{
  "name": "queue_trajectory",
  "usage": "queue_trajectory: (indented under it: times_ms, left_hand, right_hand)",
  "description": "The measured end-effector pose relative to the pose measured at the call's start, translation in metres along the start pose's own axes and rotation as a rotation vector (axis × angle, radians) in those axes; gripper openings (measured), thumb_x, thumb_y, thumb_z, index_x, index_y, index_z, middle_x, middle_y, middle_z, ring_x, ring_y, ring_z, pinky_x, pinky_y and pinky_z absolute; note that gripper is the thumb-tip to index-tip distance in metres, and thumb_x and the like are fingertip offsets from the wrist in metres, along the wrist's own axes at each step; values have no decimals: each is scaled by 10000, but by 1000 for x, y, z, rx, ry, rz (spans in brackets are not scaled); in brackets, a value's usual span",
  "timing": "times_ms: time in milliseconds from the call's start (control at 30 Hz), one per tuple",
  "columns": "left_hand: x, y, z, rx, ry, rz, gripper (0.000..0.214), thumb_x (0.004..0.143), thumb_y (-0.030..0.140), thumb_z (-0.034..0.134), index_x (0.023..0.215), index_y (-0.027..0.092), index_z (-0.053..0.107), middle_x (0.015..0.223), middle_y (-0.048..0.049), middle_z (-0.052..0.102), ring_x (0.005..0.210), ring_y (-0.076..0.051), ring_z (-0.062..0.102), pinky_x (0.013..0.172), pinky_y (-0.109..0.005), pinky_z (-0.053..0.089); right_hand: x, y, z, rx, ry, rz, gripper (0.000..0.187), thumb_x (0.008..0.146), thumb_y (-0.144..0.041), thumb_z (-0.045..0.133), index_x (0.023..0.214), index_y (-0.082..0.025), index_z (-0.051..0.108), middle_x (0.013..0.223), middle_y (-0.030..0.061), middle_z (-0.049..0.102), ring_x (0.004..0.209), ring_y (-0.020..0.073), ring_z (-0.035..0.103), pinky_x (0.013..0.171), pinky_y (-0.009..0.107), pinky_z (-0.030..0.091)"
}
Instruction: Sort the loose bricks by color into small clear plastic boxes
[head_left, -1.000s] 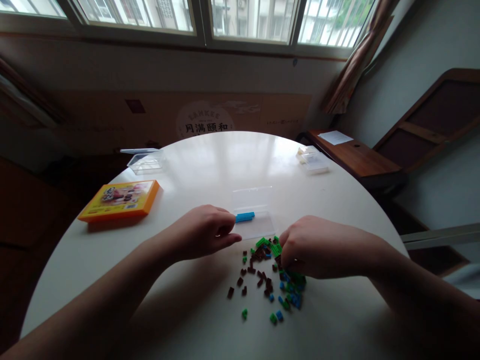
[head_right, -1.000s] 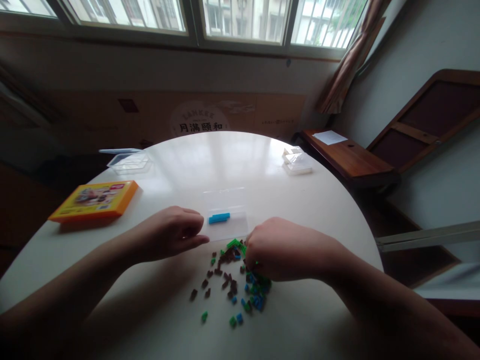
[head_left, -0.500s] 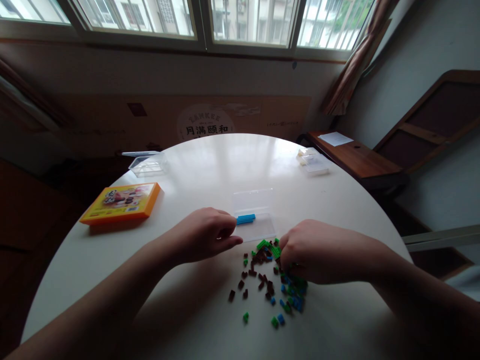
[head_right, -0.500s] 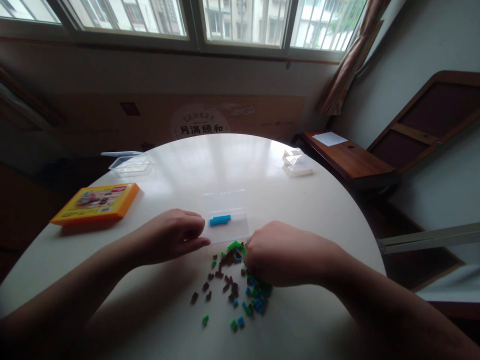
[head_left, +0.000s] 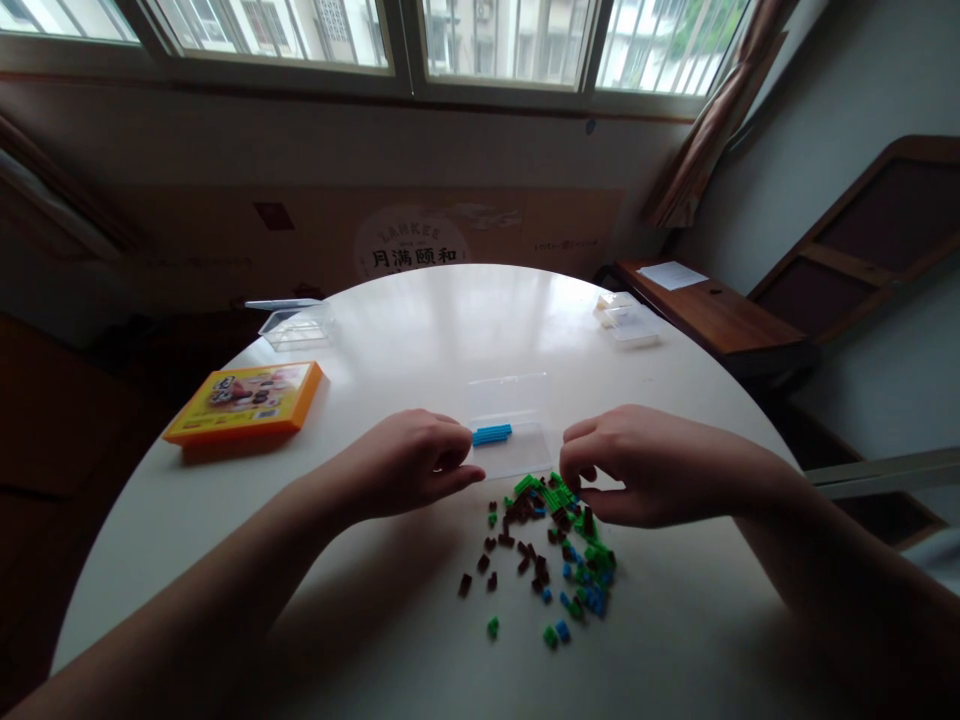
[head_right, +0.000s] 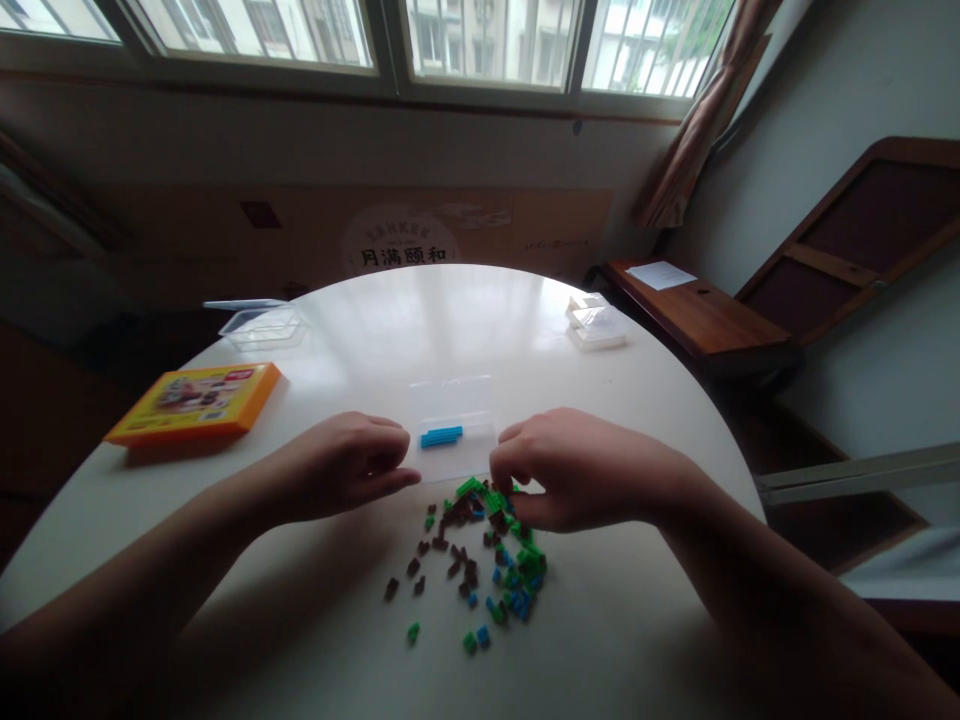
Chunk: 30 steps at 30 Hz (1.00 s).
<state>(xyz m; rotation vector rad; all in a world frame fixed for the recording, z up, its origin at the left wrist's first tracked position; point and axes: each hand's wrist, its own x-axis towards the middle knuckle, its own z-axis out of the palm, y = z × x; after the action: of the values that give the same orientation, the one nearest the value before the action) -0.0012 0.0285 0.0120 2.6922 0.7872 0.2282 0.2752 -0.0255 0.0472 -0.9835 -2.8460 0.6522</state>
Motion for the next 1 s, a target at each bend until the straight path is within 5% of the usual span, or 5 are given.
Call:
queue_trajectory:
  times_ms: [300, 633, 1000]
  left_hand:
    - [1, -3, 1, 4, -67, -42, 352, 863, 365, 591, 604, 186, 435, 582, 37, 462, 510, -93, 340, 502, -237, 259]
    - [-3, -2, -1, -5, -272, -91, 385, 864, 400, 572, 562, 189, 463, 523, 24, 474, 460, -100, 365, 461, -249, 260]
    - [-1, 2, -4, 9, -325, -145, 381, 862, 421, 560, 573, 183, 488, 546, 18, 493, 484, -104, 372, 483, -252, 265]
  right_hand:
    - [0, -3, 3, -31, -53, 16, 78, 827, -187, 563, 812, -203, 638, 787, 4, 633, 660, 117, 511, 596, 246, 320]
    - [-13, -9, 3, -47, -183, 87, 93, 795, -195, 539, 756, -222, 619, 734, -12, 638, 623, 127, 512, 578, 259, 330]
    - [-11, -4, -3, -58, -83, 203, 65, 783, -201, 532, 742, -209, 582, 627, -24, 586, 552, 110, 454, 517, 244, 287]
